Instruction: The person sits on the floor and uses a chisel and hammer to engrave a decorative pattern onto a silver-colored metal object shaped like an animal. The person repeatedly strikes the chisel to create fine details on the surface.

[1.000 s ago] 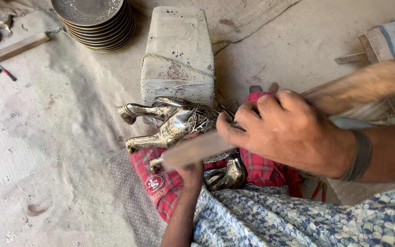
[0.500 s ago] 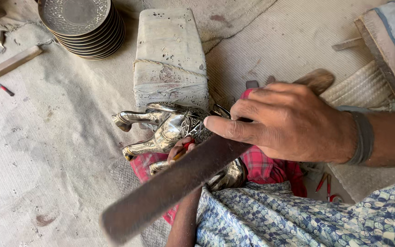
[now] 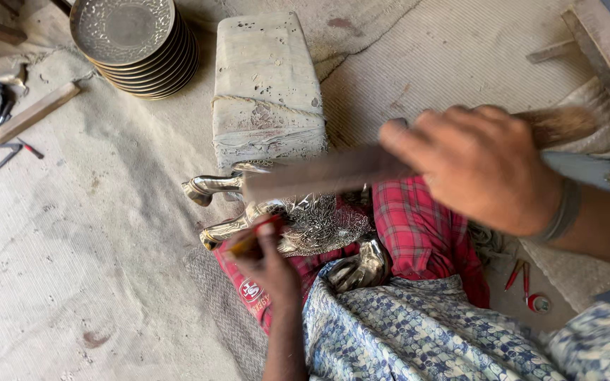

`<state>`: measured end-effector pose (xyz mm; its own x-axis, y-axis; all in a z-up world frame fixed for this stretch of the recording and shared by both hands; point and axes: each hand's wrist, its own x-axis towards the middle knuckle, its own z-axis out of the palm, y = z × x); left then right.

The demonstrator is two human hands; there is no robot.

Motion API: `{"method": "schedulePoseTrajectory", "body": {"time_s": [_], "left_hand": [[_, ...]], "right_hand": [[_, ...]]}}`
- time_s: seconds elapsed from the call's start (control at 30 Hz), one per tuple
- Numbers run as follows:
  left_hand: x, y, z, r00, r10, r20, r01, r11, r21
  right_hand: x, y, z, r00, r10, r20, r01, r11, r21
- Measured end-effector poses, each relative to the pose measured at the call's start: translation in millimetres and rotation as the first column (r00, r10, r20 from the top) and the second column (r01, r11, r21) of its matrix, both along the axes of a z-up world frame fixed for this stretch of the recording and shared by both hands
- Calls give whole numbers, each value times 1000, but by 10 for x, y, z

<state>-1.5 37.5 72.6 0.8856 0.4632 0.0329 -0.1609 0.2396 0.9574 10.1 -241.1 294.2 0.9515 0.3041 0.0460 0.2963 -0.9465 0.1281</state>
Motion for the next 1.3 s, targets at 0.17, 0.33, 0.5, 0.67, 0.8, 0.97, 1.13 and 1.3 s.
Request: {"method": "schedulePoseTrajectory", "body": {"time_s": [0.17,0.33,0.5,0.67,0.8,0.97,1.13,1.3], "left_hand": [[437,580,624,966,-258,-31,259,964,66],[956,410,1051,708,-675,-208,644,495,583],[1342,-110,1203,423,-813,-400,679,-9,734],[1519,-301,1159,242,-837,-491,646,-239,725],[1525,-301,1121,215,-883,-416,592,-221,775],[1514,-293,1151,250,-869,-427,629,-190,754],[1496,-402,1175,235,-799,-553,565,-351,747],[1538,-452,1213,180,-775,-606,614,-393,685]], "right_hand": [[-353,-159,-918,956,-293,23,196,694,692],[-814,139,-1886,729,-323,-603,669,521,530],[-1074,-181,-1927,884,305,-355,399,-97,912],[-1404,-181,-1885,754,516,-406,656,-622,427],[-1427,-43,-2002,858,278,-431,513,-473,716],[-1276,40,-1956,969,161,-186,246,-587,772],[-1121,-168,-1783,736,229,-637,654,4,756],[-1327,-152,-1884,975,102,-196,206,-99,974]]}}
